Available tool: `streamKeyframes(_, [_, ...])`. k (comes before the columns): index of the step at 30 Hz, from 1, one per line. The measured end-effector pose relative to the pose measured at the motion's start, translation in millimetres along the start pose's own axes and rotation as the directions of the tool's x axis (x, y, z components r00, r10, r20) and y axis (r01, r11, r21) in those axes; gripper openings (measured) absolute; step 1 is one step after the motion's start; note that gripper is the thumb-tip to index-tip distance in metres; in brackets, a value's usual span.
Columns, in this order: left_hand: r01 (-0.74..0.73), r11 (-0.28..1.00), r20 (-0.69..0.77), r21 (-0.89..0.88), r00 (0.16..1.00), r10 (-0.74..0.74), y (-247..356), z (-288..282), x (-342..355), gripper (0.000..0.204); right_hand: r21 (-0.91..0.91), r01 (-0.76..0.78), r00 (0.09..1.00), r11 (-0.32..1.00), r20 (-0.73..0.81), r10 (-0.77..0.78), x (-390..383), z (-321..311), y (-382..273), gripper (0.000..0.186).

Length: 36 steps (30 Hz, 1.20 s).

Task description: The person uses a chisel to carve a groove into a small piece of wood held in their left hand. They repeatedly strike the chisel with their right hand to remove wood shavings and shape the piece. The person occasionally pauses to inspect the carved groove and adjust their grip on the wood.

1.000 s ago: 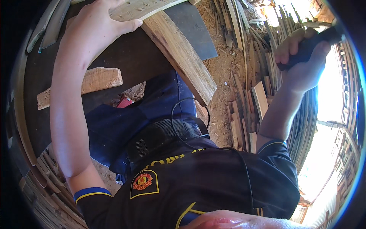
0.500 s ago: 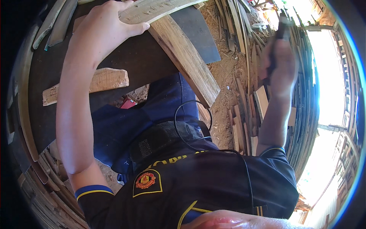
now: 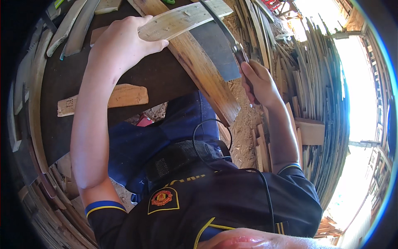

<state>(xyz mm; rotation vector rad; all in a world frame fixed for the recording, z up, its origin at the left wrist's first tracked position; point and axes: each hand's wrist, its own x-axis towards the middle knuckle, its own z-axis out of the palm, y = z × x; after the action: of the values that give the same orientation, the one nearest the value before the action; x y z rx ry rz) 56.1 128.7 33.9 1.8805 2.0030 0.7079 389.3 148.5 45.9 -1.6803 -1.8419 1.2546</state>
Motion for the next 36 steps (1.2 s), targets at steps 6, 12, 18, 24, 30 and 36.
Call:
streamKeyframes(6, [-0.152,0.973,0.132,0.174,0.983,0.130,-17.9,-1.6,-0.9,0.096,0.359,0.280,0.958,0.890,-0.164,-0.235,47.4,31.8,15.4,0.040])
streamKeyframes(12, [-0.179,0.981,0.211,-0.076,0.958,0.191,-33.1,-2.7,3.7,0.102,0.534,0.337,0.941,0.775,-0.193,-0.277,55.1,40.5,27.5,0.037])
streamKeyframes(18, [0.145,0.695,0.397,-0.704,0.892,0.216,-43.2,-12.0,12.0,0.090,0.517,0.297,0.954,0.803,-0.135,-0.266,60.3,40.3,25.3,0.038])
streamKeyframes(24, [0.631,0.048,0.592,-0.775,0.696,0.406,-54.6,-10.0,26.1,0.070,0.468,0.301,0.953,0.831,-0.131,-0.272,58.8,41.1,22.3,0.036])
streamKeyframes(30, [0.526,0.302,0.606,-0.795,0.707,0.363,-47.4,-24.4,20.8,0.065,0.464,0.259,0.966,0.847,-0.117,-0.231,61.6,41.9,22.3,0.041])
streamKeyframes(36, [0.383,0.657,0.453,-0.650,0.889,-0.070,-76.3,-8.4,31.8,0.054,0.422,0.251,0.968,0.871,-0.105,-0.228,63.2,43.7,21.0,0.035])
